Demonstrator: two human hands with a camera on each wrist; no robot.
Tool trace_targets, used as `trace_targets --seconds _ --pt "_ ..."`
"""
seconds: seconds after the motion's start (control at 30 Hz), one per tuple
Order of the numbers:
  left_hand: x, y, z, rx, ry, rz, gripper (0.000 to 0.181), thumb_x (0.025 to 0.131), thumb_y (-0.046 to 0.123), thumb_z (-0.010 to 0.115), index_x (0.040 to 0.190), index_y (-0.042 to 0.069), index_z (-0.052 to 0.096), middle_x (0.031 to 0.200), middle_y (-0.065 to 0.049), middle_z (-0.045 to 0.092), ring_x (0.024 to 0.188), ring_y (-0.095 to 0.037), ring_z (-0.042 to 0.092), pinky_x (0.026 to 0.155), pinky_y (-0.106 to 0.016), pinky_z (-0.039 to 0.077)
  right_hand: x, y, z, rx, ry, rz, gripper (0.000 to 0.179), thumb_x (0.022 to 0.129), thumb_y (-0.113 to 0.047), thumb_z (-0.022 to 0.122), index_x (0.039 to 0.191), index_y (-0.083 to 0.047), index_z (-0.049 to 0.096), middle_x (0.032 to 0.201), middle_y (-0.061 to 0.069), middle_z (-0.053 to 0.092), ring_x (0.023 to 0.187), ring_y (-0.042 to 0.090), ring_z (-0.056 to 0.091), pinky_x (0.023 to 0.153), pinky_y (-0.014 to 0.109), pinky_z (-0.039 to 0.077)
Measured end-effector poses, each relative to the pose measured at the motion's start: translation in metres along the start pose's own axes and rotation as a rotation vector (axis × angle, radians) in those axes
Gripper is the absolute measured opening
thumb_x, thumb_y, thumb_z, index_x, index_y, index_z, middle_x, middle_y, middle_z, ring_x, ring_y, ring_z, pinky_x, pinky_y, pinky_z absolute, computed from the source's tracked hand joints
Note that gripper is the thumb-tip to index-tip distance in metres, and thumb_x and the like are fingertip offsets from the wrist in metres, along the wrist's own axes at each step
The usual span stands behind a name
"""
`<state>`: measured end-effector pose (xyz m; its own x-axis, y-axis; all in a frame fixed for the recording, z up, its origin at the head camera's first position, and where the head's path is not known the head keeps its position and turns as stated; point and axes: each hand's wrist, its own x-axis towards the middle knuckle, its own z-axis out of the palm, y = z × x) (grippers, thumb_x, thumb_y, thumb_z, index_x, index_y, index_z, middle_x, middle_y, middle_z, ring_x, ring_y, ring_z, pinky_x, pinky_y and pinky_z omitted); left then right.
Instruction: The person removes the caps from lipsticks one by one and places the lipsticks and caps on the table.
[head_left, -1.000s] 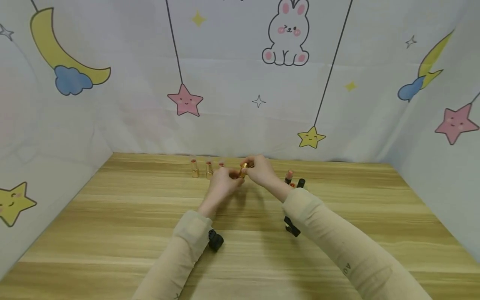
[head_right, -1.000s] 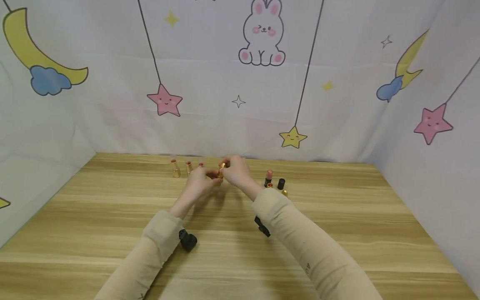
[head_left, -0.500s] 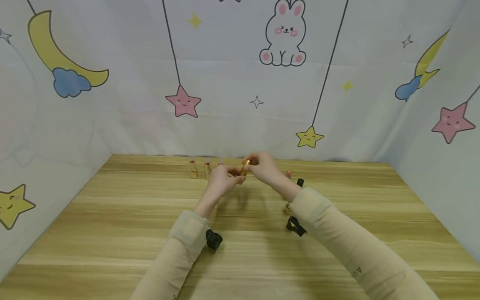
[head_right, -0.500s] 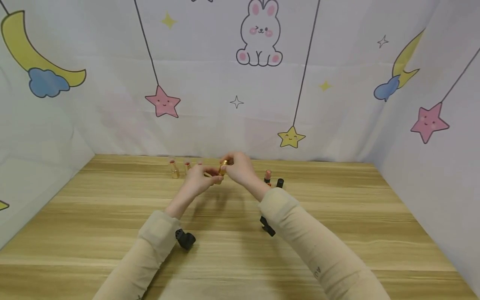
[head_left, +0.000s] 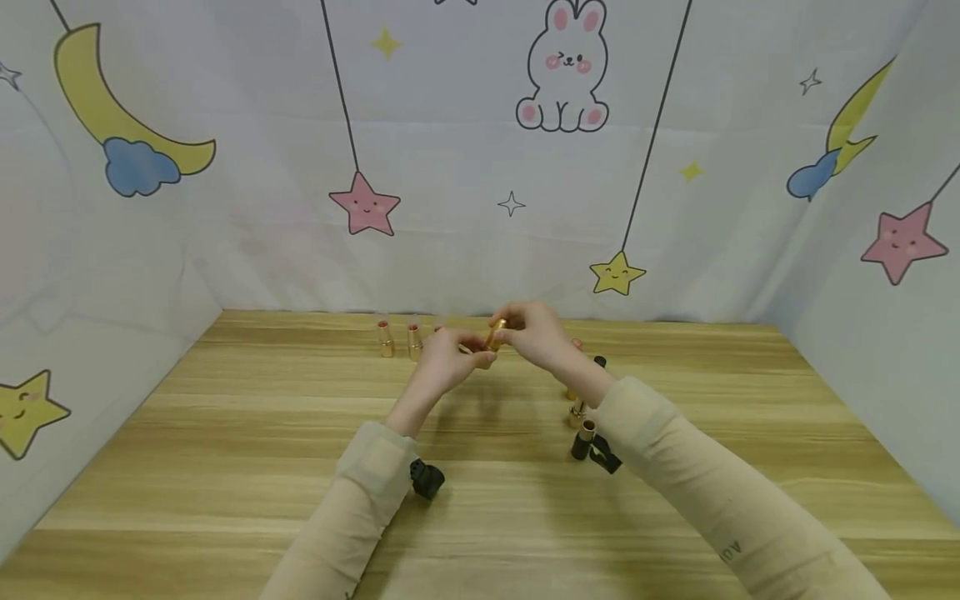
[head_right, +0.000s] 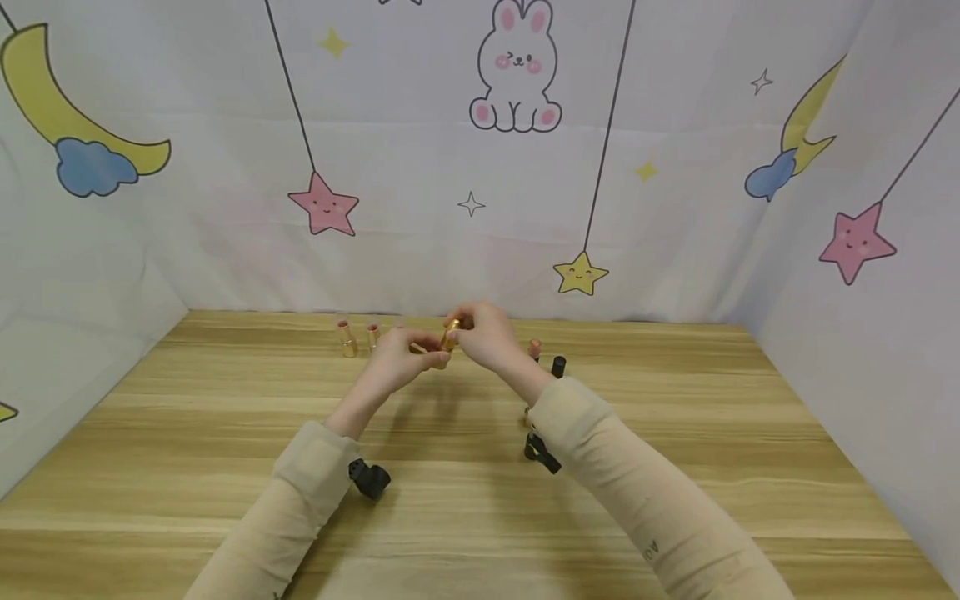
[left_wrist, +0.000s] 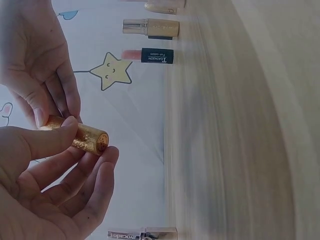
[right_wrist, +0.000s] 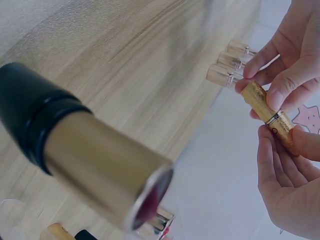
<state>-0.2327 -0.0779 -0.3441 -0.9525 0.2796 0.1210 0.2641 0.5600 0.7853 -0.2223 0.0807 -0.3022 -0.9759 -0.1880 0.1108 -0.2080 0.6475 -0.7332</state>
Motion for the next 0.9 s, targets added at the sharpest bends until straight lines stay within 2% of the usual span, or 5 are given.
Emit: trace_targets --seconds 0.27,0.5,0.73,0.9 --pt "-0.001 0.004 0.001 -0.023 -0.049 0.031 0.022 0.089 0.022 0.069 0.106 0.008 0.073 0.102 -0.009 0.072 0.089 -0.025 0.068 0.072 -0.033 0.056 -0.006 -0.001 -0.008 0.028 -0.009 0.006 0.019 0.094 -0.005 0.057 0.11 -0.004 0.067 0.112 0.016 0.07 0.11 0.029 0.063 0.091 0.042 0.05" --pt "-0.004 0.009 0.001 -0.032 -0.067 0.027 0.024 0.09 0.023 0.068 0.109 0.009 0.072 0.105 -0.009 0.071 0.091 -0.024 0.068 0.073 -0.034 0.056 -0.012 -0.003 -0.015 0.012 -0.001 -0.007 0.019 0.094 -0.005 0.058 0.111 -0.005 0.067 0.113 0.017 0.069 0.112 0.03 0.063 0.094 0.044 0.05" --pt "-0.007 0.015 0.002 -0.041 -0.083 0.08 0.022 0.088 0.023 0.07 0.105 0.01 0.073 0.1 -0.007 0.072 0.087 -0.022 0.069 0.073 -0.033 0.056 -0.022 0.0 -0.023 0.04 -0.005 -0.035 0.022 0.094 -0.003 0.057 0.114 -0.002 0.066 0.113 0.016 0.068 0.109 0.031 0.064 0.096 0.045 0.049" --pt "-0.012 0.024 0.002 -0.046 -0.111 0.097 0.023 0.087 0.024 0.071 0.106 0.012 0.073 0.101 -0.005 0.072 0.089 -0.021 0.069 0.074 -0.034 0.056 -0.034 0.003 -0.03 0.047 0.001 -0.05 0.021 0.094 -0.005 0.057 0.114 -0.005 0.066 0.114 0.015 0.067 0.107 0.029 0.065 0.092 0.043 0.052"
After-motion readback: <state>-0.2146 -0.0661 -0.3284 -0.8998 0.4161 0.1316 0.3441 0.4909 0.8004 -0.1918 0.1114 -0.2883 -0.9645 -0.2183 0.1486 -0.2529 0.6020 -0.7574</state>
